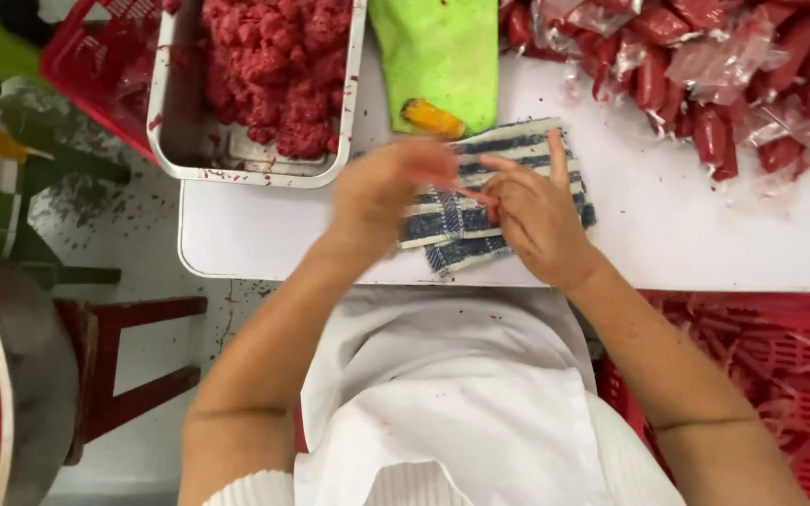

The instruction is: Manually tying and separating individual sausage links from plastic casings on a production table.

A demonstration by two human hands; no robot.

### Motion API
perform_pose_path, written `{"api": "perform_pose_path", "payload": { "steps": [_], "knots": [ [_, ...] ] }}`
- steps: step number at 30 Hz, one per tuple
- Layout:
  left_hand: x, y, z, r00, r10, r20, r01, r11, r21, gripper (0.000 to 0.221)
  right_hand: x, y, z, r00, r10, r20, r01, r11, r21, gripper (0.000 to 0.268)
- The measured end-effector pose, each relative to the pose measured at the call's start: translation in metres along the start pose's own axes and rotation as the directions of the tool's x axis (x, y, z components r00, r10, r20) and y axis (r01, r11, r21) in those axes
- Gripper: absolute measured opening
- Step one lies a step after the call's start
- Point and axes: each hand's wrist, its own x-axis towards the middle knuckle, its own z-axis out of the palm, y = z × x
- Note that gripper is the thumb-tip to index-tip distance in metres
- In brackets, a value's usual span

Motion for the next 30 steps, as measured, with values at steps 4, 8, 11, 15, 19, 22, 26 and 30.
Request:
{"api": "perform_pose_path", "payload": {
  "steps": [4,8,11,15,19,22,26,30],
  "knots": [
    [-0.043,0.008,-0.027,0.451,-0.503,0.737,0.712,-0.296,-0.637,0.054,-0.011,-0.012,0.022,0.999,-0.044,0.019,0.048,0.970,-0.239,0.030],
    [-0.115,0.026,0.007,0.223,-0.133,0.966,0.714,-0.652,-0.255,0.049,-0.013,-0.023,0.063,0.941,-0.328,0.079,0.326,0.827,-0.457,0.010],
    [-0.124,0.028,0.011,0.270,-0.329,0.905,0.769,-0.492,-0.408,0.024,-0.007,-0.017,0.058,0.940,-0.256,0.227,0.310,0.918,-0.246,0.014],
    [-0.096,0.035,-0.024,0.417,-0.431,0.800,0.889,0.009,-0.458,0.020,0.002,-0.007,0.016,0.823,-0.383,0.420,0.332,0.924,0.192,0.020],
    [-0.063,0.039,-0.056,0.849,0.072,0.523,0.013,0.987,-0.159,0.015,-0.006,-0.011,-0.018,0.789,-0.224,0.571,-0.119,0.857,0.501,0.030],
    [-0.063,0.038,-0.029,0.927,0.023,0.375,0.035,0.989,-0.146,0.016,-0.044,0.002,-0.013,0.855,0.132,0.502,-0.516,0.312,0.798,0.008],
    [-0.075,0.026,0.044,0.965,-0.231,0.124,0.252,0.683,-0.686,0.024,-0.032,-0.020,0.009,0.714,0.626,0.313,-0.257,-0.182,0.949,0.008],
    [-0.053,0.057,0.081,0.663,-0.566,0.489,0.501,-0.150,-0.853,0.010,-0.003,-0.025,0.051,0.502,0.862,-0.078,-0.339,0.278,0.899,0.027]
  ]
}}
